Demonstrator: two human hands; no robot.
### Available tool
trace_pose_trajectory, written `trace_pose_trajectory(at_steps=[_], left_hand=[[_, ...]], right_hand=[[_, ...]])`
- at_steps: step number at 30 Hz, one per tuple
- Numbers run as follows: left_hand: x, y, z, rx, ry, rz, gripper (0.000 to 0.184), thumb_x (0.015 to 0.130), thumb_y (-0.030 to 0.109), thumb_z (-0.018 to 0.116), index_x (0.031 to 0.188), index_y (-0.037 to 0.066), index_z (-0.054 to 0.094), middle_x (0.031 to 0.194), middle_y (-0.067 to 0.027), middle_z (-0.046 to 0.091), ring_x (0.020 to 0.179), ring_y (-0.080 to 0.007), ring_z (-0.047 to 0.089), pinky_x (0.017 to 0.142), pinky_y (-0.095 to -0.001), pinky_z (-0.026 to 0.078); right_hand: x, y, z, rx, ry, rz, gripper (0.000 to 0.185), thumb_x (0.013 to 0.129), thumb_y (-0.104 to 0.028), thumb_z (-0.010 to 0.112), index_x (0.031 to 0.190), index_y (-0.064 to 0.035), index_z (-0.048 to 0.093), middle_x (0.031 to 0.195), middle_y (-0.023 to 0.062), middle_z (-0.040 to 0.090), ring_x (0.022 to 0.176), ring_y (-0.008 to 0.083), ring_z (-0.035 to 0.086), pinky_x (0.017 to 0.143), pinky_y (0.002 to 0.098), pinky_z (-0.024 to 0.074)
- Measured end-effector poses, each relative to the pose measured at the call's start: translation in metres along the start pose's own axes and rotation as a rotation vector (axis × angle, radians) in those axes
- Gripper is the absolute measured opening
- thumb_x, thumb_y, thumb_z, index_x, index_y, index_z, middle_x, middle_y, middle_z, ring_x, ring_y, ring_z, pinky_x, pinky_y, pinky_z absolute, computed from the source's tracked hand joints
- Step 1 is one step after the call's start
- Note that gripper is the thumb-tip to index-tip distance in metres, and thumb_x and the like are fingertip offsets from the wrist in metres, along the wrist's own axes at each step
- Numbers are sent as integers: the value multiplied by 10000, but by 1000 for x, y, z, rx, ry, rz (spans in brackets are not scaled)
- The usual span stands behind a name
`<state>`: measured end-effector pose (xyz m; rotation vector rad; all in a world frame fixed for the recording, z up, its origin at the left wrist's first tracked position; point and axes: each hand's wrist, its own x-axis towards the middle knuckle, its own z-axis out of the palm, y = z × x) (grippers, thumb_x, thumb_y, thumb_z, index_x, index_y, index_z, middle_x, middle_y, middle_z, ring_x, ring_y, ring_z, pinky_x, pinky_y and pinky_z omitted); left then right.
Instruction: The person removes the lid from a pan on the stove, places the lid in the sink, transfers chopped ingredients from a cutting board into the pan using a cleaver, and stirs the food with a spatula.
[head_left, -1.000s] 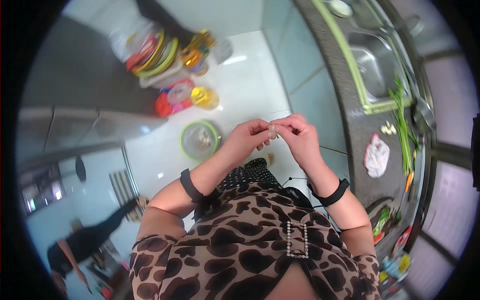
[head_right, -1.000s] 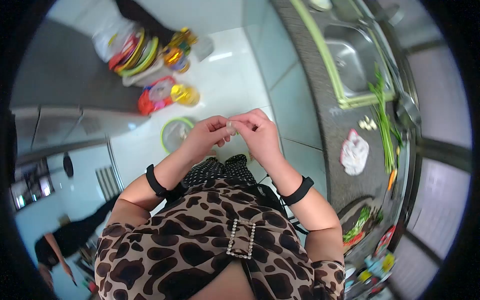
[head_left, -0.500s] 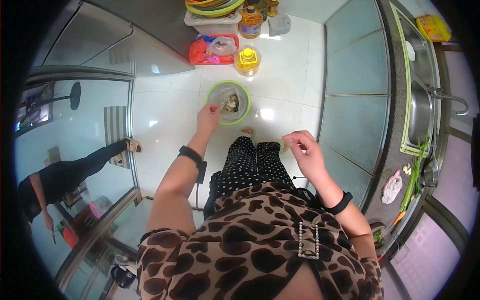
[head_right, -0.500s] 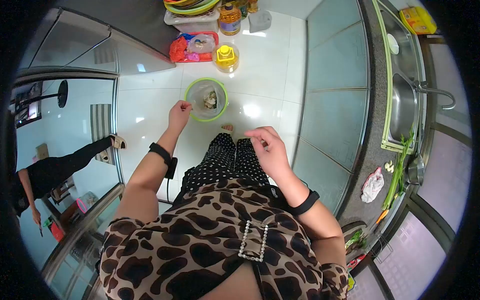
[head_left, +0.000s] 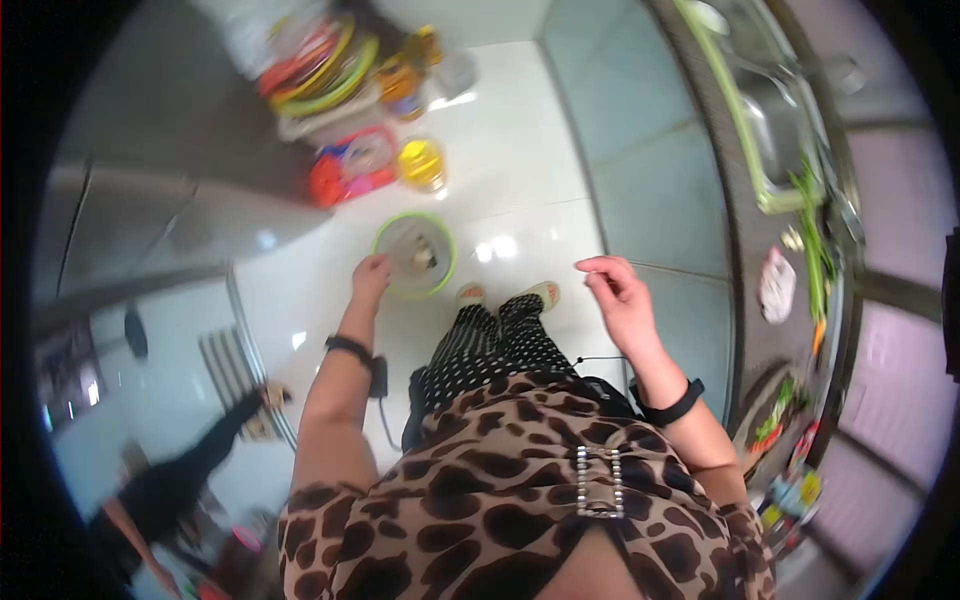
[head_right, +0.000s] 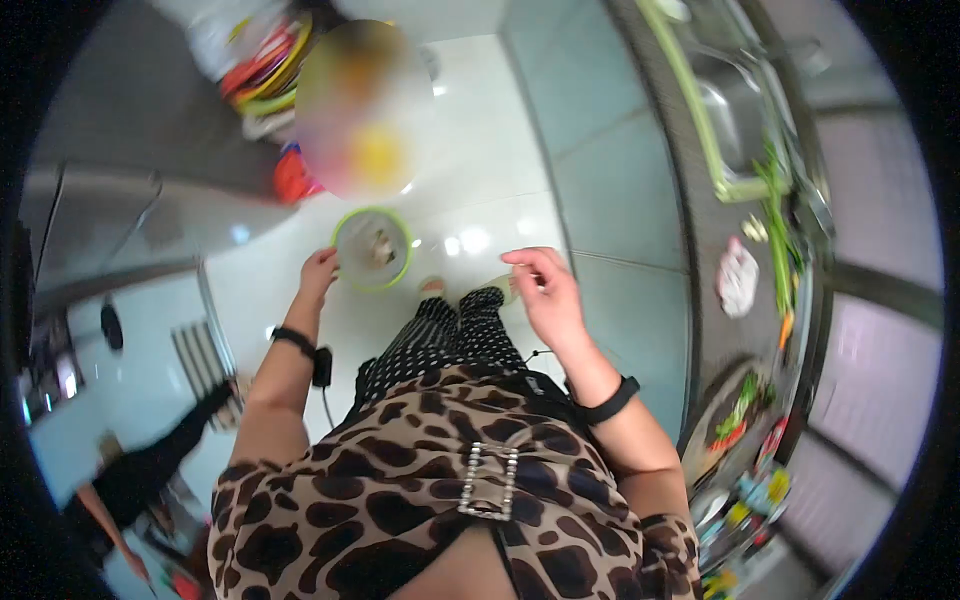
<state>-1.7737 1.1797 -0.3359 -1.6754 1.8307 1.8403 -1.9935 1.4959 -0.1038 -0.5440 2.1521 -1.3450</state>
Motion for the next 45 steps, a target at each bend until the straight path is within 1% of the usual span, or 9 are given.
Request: trace_pose_trajectory(at_steps=[10,15,19,24,29,34,36,40,45], left_hand=[[-76,210,143,219,-515,295,296,911,205,550,1178,79,569,1082,-3,615,903,-108,577,738,-254,449],[-147,290,262,341,-777,505,311,914,181,544,1202,64,554,1147,-36,611,943,-122,581,756,-256,452],[-192,316,353,466,-1019,559,316,902,152,553,1203,56,551,1146,-53,614,947,-126,579,782,-261,456],[-217,324,454,638,-1168,661,340,881,121,576,1211,48,541,1124,-53,618,927,-114,560,811,-261,454],[-224,321,526,684,-1274,852,389,858,104,612,1230,39,522,1132,-52,599,908,-114,545,807,-259,455],[-222,320,567,749,-1348,784,390,856,116,620,1227,48,523,1089,-55,607,879,-106,547,777,-252,463],[-217,324,575,848,-1514,647,396,864,135,614,1238,55,513,1093,-53,606,880,-102,546,774,-251,461],[-200,340,576,872,-1686,434,406,875,143,595,1262,72,493,1154,-60,582,939,-122,555,807,-276,467],[-196,378,571,632,-1827,112,551,906,220,571,1389,105,331,1280,-72,489,1111,-157,512,871,-323,456]], right_hand=[[-21,61,-152,-72,631,-49,214,837,-105,599,1047,-76,625,937,79,571,798,173,567,696,280,468],[-26,125,-266,-206,947,97,369,777,-137,652,1127,-56,570,1060,136,551,924,253,567,832,349,465],[-37,158,-321,-584,1030,191,523,734,-187,698,1215,-75,526,1279,174,463,1199,347,432,1004,410,368],[-49,192,-336,-673,905,329,603,711,-210,729,1257,-102,497,1282,148,471,1207,323,422,985,423,379],[-60,186,-336,-701,899,218,423,700,-117,696,1112,-113,597,1063,63,564,1022,275,520,862,396,442],[-73,183,-332,-566,927,285,312,738,-85,647,1049,-93,632,955,80,621,937,267,579,817,367,468],[-79,186,-328,305,1019,503,274,777,-68,589,1048,-60,630,934,87,654,874,220,619,772,324,485],[-91,130,-343,579,1250,434,248,781,-41,548,1021,-18,610,868,49,631,791,130,591,705,265,479],[-43,86,-331,291,1171,391,279,772,-6,535,1047,4,578,935,52,549,755,118,582,614,241,481]])
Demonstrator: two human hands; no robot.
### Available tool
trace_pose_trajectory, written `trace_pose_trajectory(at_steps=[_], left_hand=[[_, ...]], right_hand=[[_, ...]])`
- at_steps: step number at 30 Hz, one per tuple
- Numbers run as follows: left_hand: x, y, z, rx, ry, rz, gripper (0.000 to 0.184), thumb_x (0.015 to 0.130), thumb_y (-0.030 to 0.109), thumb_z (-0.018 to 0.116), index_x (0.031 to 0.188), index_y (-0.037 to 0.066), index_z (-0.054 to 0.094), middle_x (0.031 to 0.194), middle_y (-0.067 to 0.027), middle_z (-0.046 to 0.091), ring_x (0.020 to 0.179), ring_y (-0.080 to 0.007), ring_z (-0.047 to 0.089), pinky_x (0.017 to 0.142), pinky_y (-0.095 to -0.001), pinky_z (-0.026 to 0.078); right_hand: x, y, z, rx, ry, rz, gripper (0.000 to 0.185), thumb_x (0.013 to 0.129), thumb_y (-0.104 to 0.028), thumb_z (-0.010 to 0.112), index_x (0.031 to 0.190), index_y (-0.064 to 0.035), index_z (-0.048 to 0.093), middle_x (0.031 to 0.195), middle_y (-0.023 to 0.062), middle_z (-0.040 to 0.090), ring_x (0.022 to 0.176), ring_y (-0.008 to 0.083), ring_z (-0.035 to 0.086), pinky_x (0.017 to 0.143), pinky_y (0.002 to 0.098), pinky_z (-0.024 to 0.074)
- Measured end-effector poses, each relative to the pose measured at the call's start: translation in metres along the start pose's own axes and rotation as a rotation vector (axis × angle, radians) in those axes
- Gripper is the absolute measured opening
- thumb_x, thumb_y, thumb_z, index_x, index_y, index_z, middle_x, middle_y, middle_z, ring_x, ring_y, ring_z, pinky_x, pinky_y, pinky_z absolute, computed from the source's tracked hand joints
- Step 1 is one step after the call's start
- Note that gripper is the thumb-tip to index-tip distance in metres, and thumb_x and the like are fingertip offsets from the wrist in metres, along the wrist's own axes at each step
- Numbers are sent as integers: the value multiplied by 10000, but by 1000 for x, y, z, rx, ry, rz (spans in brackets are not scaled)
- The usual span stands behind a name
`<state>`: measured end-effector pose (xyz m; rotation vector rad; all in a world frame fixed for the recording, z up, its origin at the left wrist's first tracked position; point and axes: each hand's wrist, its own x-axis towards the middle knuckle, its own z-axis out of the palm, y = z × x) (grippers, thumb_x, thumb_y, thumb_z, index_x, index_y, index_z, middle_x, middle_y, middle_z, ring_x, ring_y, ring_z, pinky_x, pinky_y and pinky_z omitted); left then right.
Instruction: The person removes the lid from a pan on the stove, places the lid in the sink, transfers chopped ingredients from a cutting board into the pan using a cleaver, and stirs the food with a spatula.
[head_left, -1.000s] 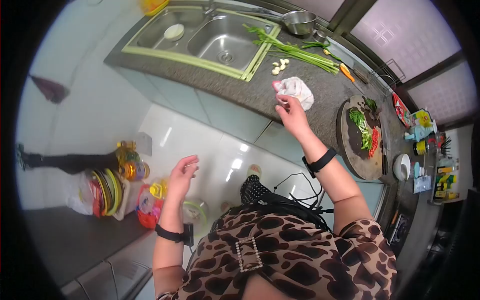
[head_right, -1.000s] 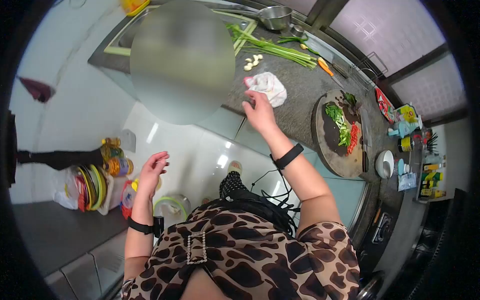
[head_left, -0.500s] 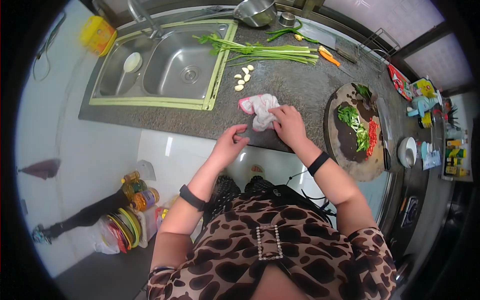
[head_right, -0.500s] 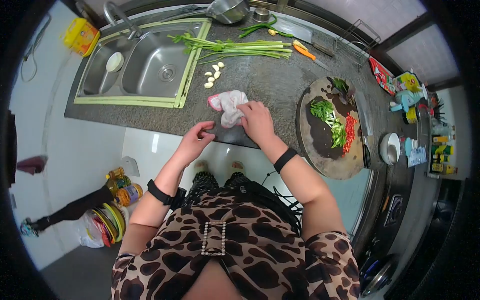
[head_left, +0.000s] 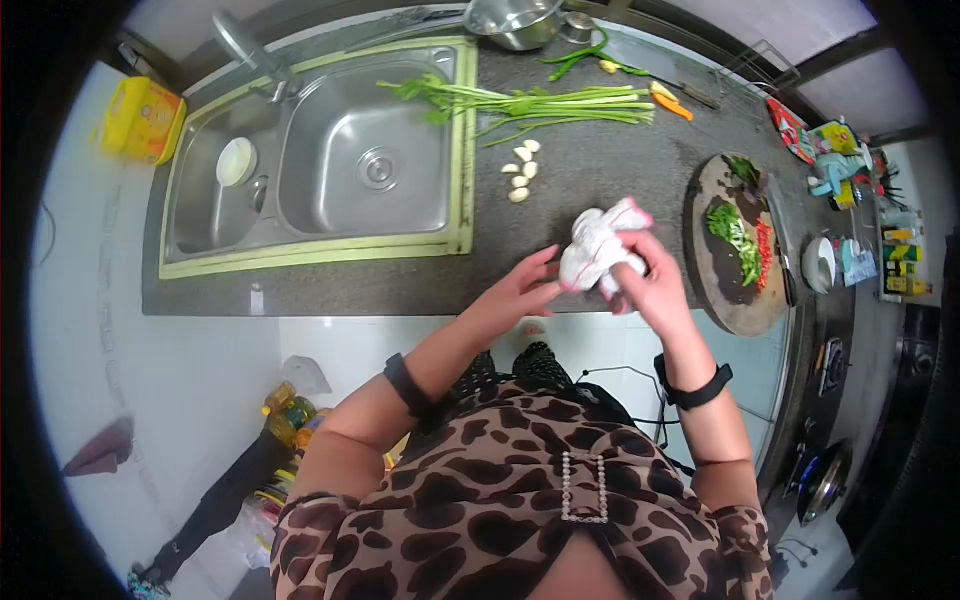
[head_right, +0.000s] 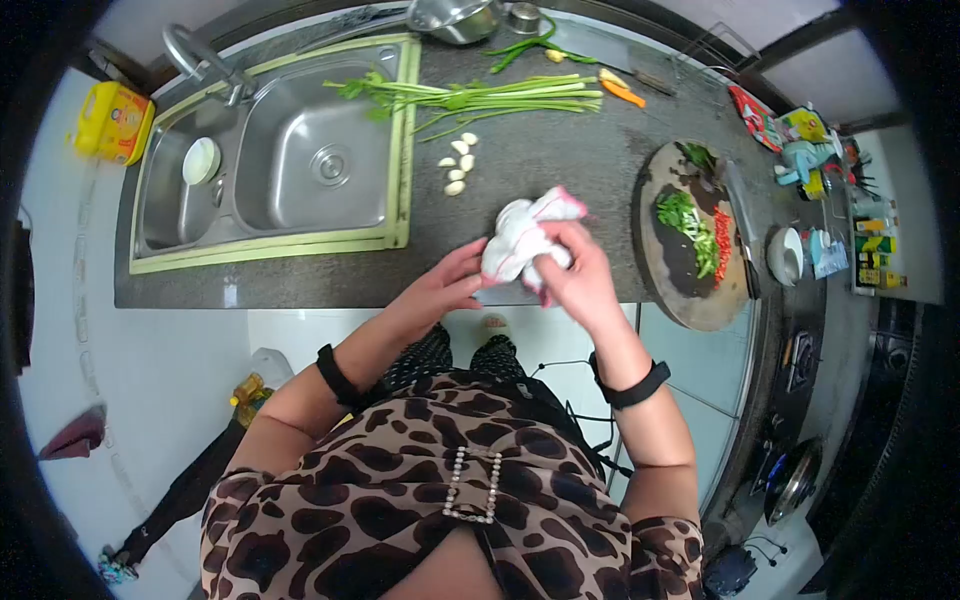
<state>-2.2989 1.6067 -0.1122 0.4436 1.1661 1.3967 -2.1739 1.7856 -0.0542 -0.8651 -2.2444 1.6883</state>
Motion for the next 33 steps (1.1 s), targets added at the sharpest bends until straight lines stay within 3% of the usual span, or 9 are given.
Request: trace_pose_trajectory(at_steps=[3,5,9,11,12,15,18,27,33], left_hand=[[-16,5,-15,-363,-33,14,561,932,236,527,1417,113,272,1311,-68,463,1164,-180,488,920,-357,440],[-30,5,-34,-635,-8,52,494,927,176,524,1378,112,334,1286,-41,475,1130,-151,505,924,-320,446],[-79,-3,-87,-655,287,99,424,926,128,517,1332,99,400,1218,-37,529,1086,-141,539,895,-299,460],[-114,3,-119,-285,549,107,384,921,117,521,1293,65,442,1222,-52,526,1096,-152,529,870,-288,467],[-128,9,-135,26,680,281,385,906,110,533,1279,52,454,1227,-76,519,1107,-189,519,885,-308,453],[-164,13,-198,1239,985,477,365,877,123,555,1216,0,501,1251,-157,482,1144,-306,466,962,-390,380],[-163,-5,-221,1342,1035,247,412,820,122,600,1204,3,511,1248,-180,455,1113,-363,444,980,-430,343],[-95,8,-141,1504,717,310,441,737,143,665,1151,45,546,1173,-112,484,1112,-356,420,937,-461,363],[-32,-13,-63,1538,199,519,459,729,164,662,1167,87,550,1183,-76,485,1117,-309,431,868,-439,392]], right_hand=[[-15,-39,57,-20,-272,29,324,780,-24,593,1102,-5,569,960,93,543,848,192,614,670,301,510],[-13,-44,81,-342,-406,-289,370,779,-71,636,1137,-11,562,1034,143,564,921,281,597,786,355,493],[-9,-63,116,-415,-415,-420,392,770,-119,670,1135,-17,570,1100,169,568,1000,339,559,878,387,454],[-3,-60,120,-438,-420,-427,358,779,-118,662,1114,-20,581,1109,153,577,1017,330,563,875,381,460],[-2,-57,122,-411,-416,-393,301,801,-104,639,1090,-33,598,1092,143,587,1009,327,568,864,375,466],[0,-53,126,-400,-409,-364,255,816,-87,622,1067,-42,612,1056,137,602,977,320,584,844,369,475],[-1,-47,129,-371,-391,-339,216,823,-60,607,1038,-42,623,1020,131,615,941,308,598,825,358,481],[-17,-35,114,-266,-252,-201,195,834,-34,590,1025,-42,629,984,127,626,912,298,607,792,354,484],[-44,-21,84,-300,-129,-233,206,828,-60,587,1033,-61,612,966,117,616,908,311,595,783,363,482]])
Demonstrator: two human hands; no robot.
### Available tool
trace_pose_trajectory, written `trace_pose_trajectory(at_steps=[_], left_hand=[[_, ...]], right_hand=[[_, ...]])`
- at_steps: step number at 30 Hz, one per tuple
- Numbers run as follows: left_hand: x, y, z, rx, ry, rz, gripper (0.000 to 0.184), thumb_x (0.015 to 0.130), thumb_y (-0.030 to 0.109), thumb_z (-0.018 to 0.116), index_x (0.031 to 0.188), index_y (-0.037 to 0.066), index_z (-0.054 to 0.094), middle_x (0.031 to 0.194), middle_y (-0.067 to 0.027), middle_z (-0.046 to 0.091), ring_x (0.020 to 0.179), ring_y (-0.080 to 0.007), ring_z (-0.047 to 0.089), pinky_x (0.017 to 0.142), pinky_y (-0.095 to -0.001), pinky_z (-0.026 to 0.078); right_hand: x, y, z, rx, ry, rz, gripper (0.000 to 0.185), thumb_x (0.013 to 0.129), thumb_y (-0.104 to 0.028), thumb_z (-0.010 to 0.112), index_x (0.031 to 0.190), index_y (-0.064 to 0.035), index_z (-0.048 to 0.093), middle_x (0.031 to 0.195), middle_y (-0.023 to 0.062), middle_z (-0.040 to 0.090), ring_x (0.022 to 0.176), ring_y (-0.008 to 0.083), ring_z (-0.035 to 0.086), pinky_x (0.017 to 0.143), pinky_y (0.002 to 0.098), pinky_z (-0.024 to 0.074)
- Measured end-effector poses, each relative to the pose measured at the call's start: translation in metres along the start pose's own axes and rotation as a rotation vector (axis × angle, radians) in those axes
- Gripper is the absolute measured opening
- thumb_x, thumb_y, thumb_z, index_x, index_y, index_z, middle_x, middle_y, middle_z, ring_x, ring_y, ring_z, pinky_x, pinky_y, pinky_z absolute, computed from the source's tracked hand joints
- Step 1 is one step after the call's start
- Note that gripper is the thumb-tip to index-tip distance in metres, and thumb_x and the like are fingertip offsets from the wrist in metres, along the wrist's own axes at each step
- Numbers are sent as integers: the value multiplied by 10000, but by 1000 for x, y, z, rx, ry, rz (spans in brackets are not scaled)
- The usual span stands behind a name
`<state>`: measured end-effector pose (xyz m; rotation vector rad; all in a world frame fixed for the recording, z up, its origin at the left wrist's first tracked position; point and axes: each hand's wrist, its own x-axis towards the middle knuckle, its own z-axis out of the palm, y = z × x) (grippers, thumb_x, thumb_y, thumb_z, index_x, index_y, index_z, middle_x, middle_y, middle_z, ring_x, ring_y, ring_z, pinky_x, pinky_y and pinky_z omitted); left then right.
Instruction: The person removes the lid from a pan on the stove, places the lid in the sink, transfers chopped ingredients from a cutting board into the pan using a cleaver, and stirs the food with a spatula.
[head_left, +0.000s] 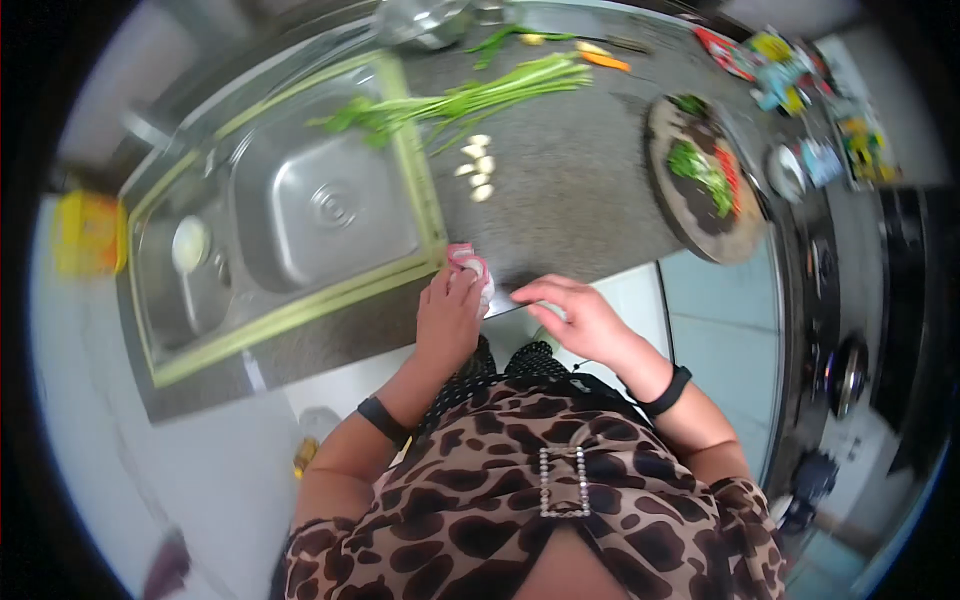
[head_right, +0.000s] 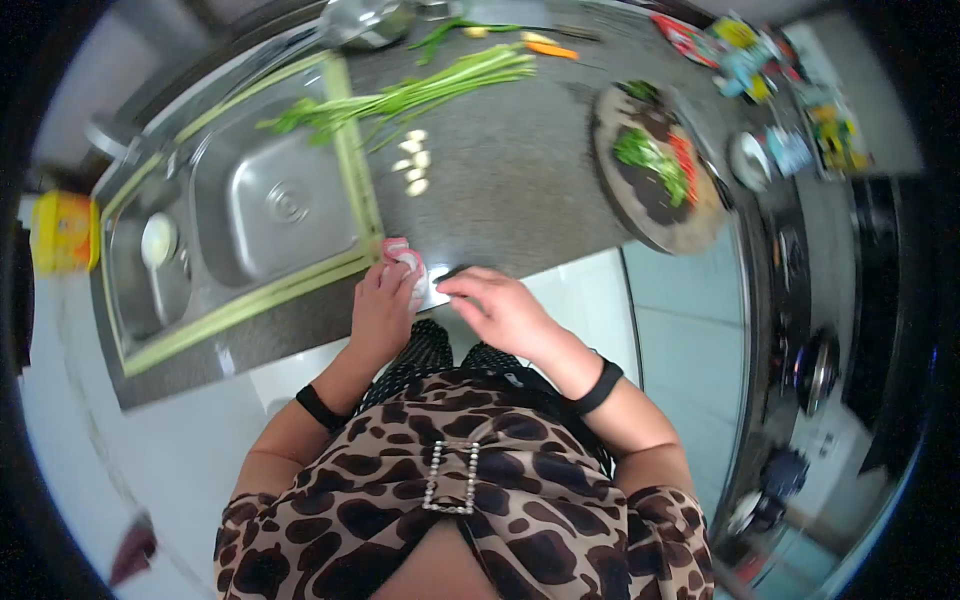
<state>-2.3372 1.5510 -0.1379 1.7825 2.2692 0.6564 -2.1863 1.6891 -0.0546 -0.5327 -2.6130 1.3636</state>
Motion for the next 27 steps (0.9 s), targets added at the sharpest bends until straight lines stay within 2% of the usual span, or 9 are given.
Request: trace_pose_trajectory(at_steps=[6,11,16,20,23,26,27], left_hand=[[76,51,41,42,-19,257,442,743,205,656,1153,78,552,1197,-53,500,1103,-289,455,855,-410,415],[137,98,78,130,-92,306,445,772,202,651,1189,100,533,1246,-64,488,1143,-305,439,883,-422,410],[193,141,106,199,-55,334,421,799,223,637,1196,121,539,1256,-60,490,1137,-311,454,880,-434,417],[234,150,124,232,-40,205,398,815,243,625,1201,187,548,1283,-58,467,1168,-309,434,887,-442,417],[247,155,125,215,-21,-14,408,792,304,661,1181,229,567,1316,-83,434,1192,-325,417,927,-497,387],[254,175,106,296,9,-62,439,765,333,686,1177,232,571,1321,-103,425,1216,-341,397,945,-515,371],[262,182,101,205,63,-72,473,741,319,712,1179,209,571,1325,-119,416,1221,-356,395,970,-493,366]], right_hand=[[-56,13,-38,26,151,128,213,840,-35,565,1046,-46,620,990,113,624,925,275,607,820,337,480],[-118,37,-70,70,327,162,210,843,-27,566,1045,-46,621,980,107,626,913,262,612,804,329,486],[-179,55,-109,136,428,217,205,850,-34,556,1044,-63,618,958,100,623,884,266,608,764,333,491],[-226,77,-137,97,477,204,200,857,-39,557,1045,-64,620,957,96,628,879,260,609,753,332,491],[-253,90,-150,123,529,230,194,859,-47,564,1042,-69,624,958,92,632,882,251,608,751,327,488],[-271,104,-156,167,544,251,184,867,-65,564,1040,-74,628,959,87,637,889,248,609,755,326,486],[-275,108,-157,196,553,264,184,872,-74,560,1043,-77,628,962,84,637,889,246,610,755,326,485]])
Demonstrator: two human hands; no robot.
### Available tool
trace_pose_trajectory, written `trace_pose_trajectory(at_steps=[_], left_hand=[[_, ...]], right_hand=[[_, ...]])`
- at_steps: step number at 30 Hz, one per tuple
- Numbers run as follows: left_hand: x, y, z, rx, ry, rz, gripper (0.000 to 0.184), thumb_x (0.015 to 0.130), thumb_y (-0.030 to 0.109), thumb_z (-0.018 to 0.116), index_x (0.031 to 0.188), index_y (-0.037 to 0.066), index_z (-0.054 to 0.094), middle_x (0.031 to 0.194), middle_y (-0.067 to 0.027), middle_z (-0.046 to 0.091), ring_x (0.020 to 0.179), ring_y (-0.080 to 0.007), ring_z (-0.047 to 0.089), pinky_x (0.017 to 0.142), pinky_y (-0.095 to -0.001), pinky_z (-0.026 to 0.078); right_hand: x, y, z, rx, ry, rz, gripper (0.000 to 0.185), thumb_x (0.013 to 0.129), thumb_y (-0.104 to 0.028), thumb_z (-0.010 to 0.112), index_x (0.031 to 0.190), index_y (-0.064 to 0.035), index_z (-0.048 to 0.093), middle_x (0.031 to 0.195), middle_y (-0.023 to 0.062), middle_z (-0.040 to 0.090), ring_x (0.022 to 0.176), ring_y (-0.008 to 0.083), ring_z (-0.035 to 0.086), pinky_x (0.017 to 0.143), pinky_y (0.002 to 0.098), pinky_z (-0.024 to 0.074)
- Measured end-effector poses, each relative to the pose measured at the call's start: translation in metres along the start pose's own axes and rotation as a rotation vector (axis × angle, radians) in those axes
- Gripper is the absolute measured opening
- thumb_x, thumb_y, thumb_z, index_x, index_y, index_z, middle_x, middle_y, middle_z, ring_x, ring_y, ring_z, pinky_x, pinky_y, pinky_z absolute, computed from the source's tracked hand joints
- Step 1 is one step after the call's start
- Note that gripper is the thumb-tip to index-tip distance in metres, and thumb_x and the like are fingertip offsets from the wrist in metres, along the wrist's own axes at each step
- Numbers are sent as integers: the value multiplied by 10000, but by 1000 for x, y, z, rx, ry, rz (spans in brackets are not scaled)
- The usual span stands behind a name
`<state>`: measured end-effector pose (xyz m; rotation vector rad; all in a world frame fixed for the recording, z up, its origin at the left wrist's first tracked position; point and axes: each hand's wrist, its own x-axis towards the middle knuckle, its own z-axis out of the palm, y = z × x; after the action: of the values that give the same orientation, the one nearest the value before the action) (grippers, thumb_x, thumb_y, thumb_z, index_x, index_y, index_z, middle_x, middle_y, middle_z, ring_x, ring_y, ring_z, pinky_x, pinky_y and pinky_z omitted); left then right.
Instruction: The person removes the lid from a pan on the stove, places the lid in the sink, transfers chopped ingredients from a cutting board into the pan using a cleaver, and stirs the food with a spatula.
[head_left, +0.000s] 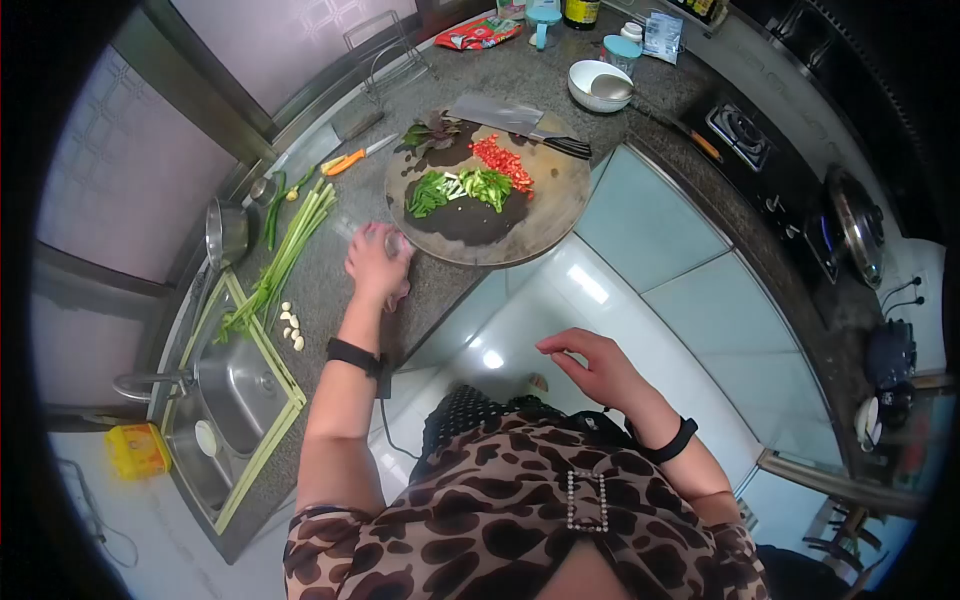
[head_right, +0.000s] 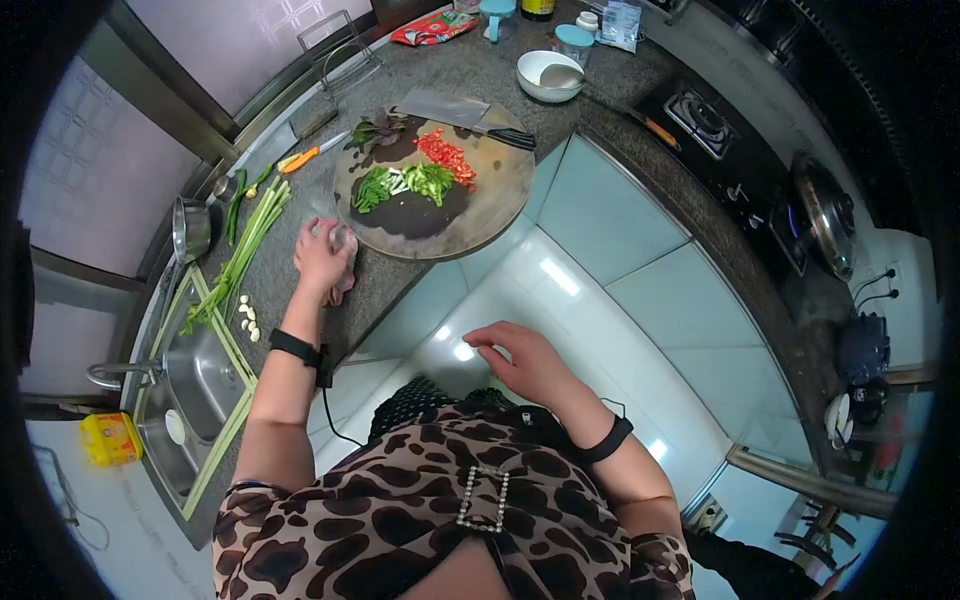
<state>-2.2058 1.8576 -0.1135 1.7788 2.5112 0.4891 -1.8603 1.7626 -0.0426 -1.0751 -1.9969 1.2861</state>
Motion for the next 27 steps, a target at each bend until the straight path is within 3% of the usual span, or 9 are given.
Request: trace_pose_trajectory(at_steps=[7,11,15,18,21,25,27], left_hand=[[87,45,-24,-325,199,390,486,738,140,701,1200,122,554,1302,-158,451,1194,-347,442,998,-414,373],[135,65,4,-344,139,487,469,740,91,673,1194,104,558,1306,-122,474,1209,-319,447,1016,-375,371],[173,72,32,-290,42,525,488,744,84,663,1217,104,542,1350,-113,445,1246,-319,417,1035,-391,354],[195,80,49,-143,46,512,536,728,108,684,1239,135,526,1361,-74,437,1301,-306,350,1047,-491,287],[207,83,58,19,10,512,522,743,129,675,1242,160,524,1349,-56,451,1289,-286,364,1044,-488,290],[216,76,62,-41,-132,428,514,767,148,656,1262,184,520,1323,-49,482,1241,-289,424,1025,-467,320],[220,75,55,-40,-186,408,424,774,145,643,1191,194,586,1256,-45,535,1175,-255,485,991,-413,360]], right_hand=[[13,5,-14,44,-5,74,191,883,-87,553,1059,-81,626,976,78,639,901,236,613,769,319,486],[27,2,-21,11,34,130,195,884,-76,552,1065,-75,626,981,84,638,916,233,617,786,310,485],[45,3,-28,5,114,191,192,883,-54,557,1062,-50,625,984,88,643,922,211,624,804,295,485],[63,3,-31,47,178,254,182,887,-39,554,1054,-38,626,977,82,647,916,185,625,808,282,483],[79,2,-30,81,211,298,175,891,-29,547,1047,-34,627,969,74,648,904,164,623,804,271,482],[94,3,-31,95,195,299,171,894,-29,544,1044,-27,627,965,70,646,890,157,624,797,266,483],[104,3,-35,109,177,312,173,895,-30,541,1046,-25,626,967,71,646,892,159,624,797,266,483]])
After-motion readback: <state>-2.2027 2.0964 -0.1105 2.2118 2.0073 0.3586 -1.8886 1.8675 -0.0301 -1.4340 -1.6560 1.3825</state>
